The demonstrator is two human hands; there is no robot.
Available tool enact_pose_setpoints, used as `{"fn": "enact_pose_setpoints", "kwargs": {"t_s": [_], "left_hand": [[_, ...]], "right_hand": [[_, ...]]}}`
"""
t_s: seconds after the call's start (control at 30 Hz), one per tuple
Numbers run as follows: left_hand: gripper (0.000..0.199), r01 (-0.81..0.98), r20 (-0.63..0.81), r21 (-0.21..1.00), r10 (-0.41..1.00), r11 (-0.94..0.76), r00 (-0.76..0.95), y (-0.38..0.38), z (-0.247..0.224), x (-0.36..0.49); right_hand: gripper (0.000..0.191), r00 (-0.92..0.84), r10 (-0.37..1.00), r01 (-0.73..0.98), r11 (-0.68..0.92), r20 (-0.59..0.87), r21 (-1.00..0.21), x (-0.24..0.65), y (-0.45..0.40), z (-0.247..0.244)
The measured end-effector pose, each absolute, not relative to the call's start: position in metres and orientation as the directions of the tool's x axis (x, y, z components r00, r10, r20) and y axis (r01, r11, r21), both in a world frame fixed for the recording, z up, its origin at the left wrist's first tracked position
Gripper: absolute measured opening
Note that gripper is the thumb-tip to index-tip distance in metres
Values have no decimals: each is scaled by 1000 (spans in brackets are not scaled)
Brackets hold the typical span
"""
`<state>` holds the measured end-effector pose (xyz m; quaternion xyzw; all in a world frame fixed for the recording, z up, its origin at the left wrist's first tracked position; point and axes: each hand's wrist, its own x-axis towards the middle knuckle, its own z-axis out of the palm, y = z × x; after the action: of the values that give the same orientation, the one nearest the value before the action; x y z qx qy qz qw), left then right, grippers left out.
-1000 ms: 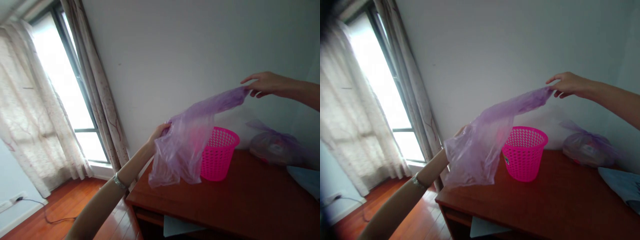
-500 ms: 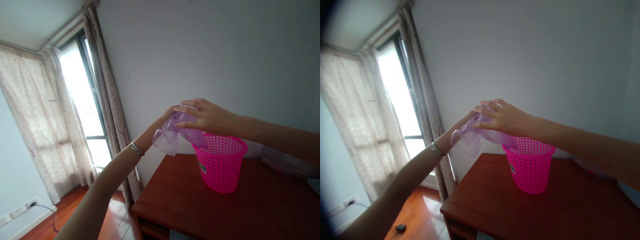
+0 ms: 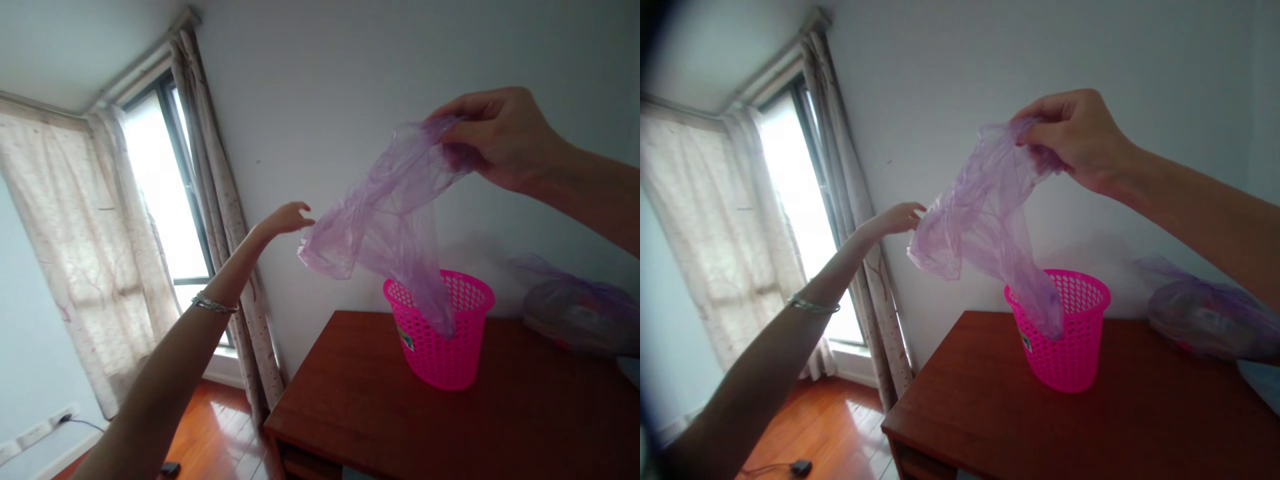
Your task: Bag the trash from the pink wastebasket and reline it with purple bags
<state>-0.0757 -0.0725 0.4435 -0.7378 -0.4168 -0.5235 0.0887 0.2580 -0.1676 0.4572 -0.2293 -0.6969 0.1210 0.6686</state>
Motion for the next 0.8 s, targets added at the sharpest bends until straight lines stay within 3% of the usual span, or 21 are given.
{"fn": "enact_pose_setpoints", "kwargs": {"t_s": [0.1,0.23,0.3,0.4,0.53,0.6,0.73,0.8], "left_hand": [[38,621,908,274,409,-734,84,-113,448,-50],[64,370,908,102,238,-923,344,-164,442,-4],[49,326,921,75,191,-942,339,-170,441,3],[20,291,935,173,250,-941,253,-160,444,-12],[13,301,896,336,401,-893,191,-149,447,-47],[12,324,853,401,478,-857,211,-149,444,-55],[12,405,741,449,585,-797,330,-145,432,-51],[13,429,688,473,626,-770,366,-140,424,-45]], "right_hand": [[12,-38,485,137,869,874,-476,244,-173,459],[7,-136,484,126,874,864,-469,219,-182,462],[9,-165,462,143,885,871,-443,218,-184,466],[9,-199,534,249,838,822,-485,239,-178,475],[7,-317,681,317,732,660,-602,282,-158,473],[4,-350,695,189,709,628,-680,289,-154,466],[7,-449,663,-231,562,599,-794,264,-166,450],[8,-488,649,-311,495,583,-811,244,-173,445]]}}
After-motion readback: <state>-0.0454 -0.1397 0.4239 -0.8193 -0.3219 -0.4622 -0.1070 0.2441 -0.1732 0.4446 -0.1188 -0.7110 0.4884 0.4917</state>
